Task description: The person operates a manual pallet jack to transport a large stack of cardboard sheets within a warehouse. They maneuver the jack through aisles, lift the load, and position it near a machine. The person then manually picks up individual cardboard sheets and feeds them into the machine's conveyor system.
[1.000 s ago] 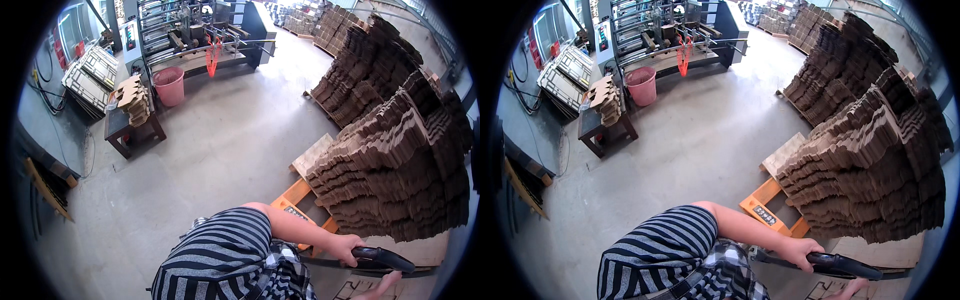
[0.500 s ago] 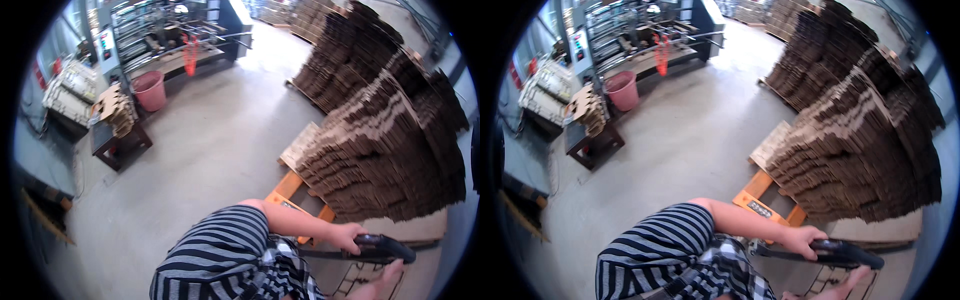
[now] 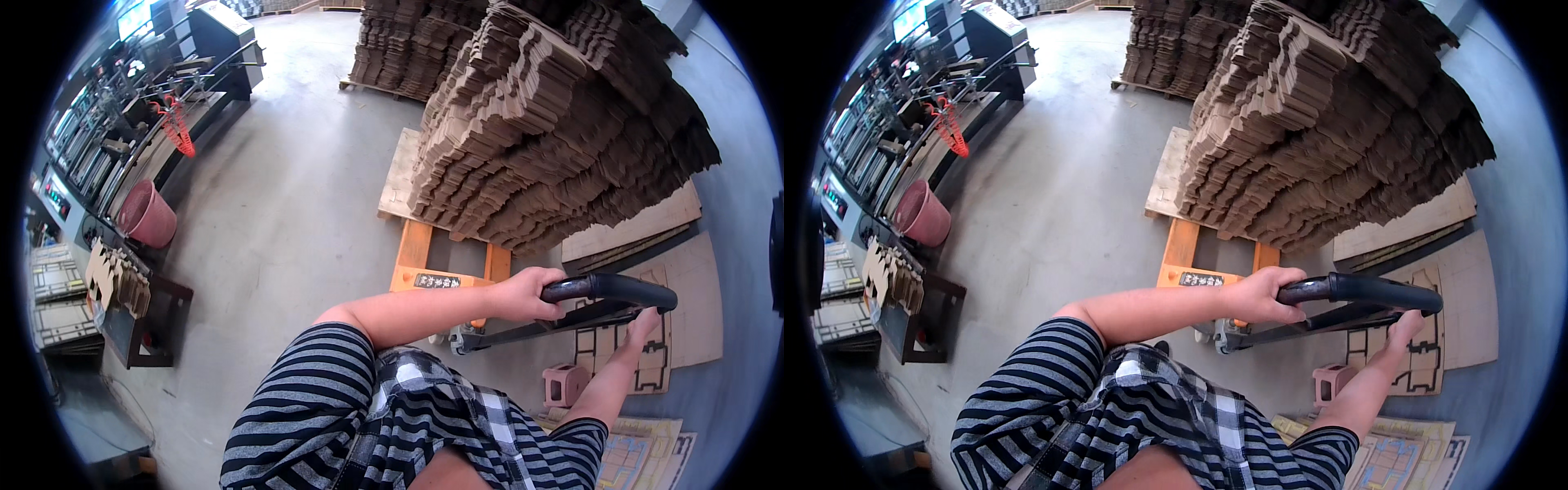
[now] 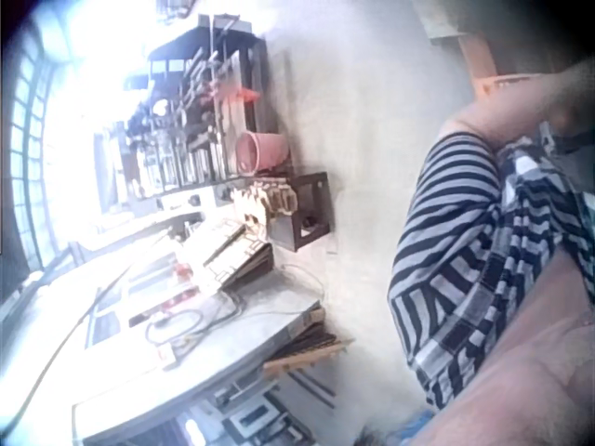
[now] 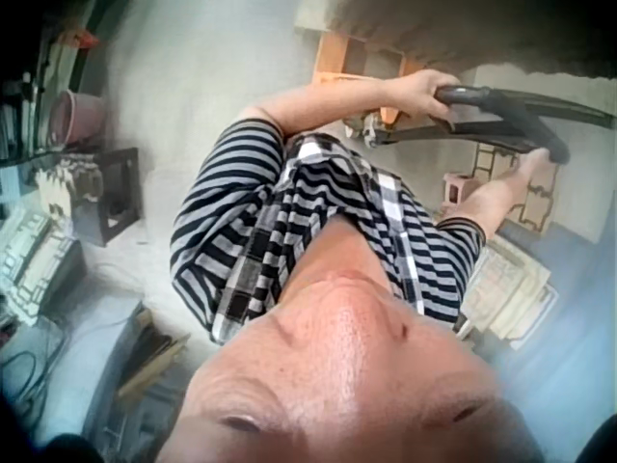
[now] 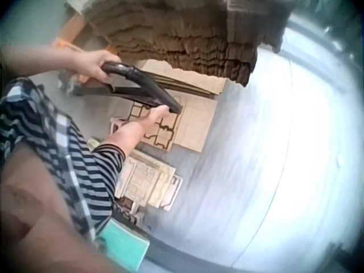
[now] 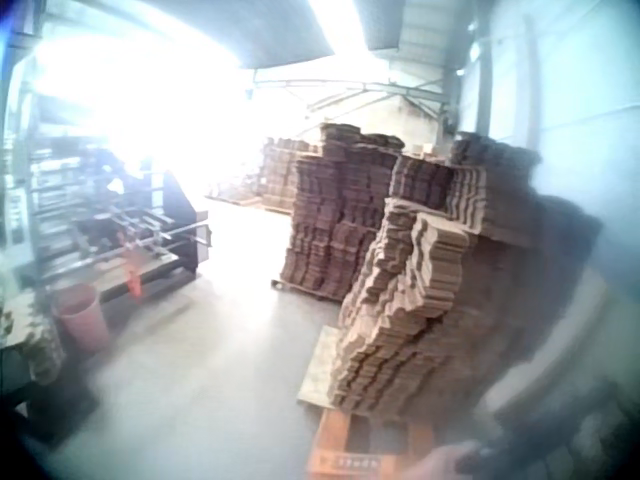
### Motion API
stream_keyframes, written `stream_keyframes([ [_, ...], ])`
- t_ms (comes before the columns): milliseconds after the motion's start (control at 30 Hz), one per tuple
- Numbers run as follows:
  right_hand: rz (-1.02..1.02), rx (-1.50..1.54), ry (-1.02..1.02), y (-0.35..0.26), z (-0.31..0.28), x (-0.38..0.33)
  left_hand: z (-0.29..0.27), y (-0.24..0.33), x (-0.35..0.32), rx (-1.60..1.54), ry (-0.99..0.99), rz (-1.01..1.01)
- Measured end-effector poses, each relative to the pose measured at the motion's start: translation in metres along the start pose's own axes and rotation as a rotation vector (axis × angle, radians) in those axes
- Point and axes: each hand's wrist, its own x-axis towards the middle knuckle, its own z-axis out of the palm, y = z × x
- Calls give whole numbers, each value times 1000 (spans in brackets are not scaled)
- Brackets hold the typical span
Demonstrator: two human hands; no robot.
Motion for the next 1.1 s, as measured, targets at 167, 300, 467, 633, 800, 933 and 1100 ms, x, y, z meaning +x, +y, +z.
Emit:
stream_keyframes([
  [167, 12, -43, 79, -2, -8, 5, -5, -2, 7, -37, -20, 32],
  [300, -30, -87, 78, 9, -19, 30, -5, 1, 4, 106, -40, 11],
  [467, -40, -63, 7, -5, -19, 18, 1, 8, 6, 79, -50, -72],
  [633, -148, 41, 65, -4, -22, 29, 12, 20, 7, 109, -15, -82],
  [800, -113, 85, 27, -41, -23, -3, 24, 37, 6, 120, 28, -137],
  [933, -70, 48, 61, -45, -35, -3, 39, 55, -3, 165, 152, -99],
  [1100, -73, 16, 35, -78, -36, -25, 55, 53, -15, 224, 308, -66],
])
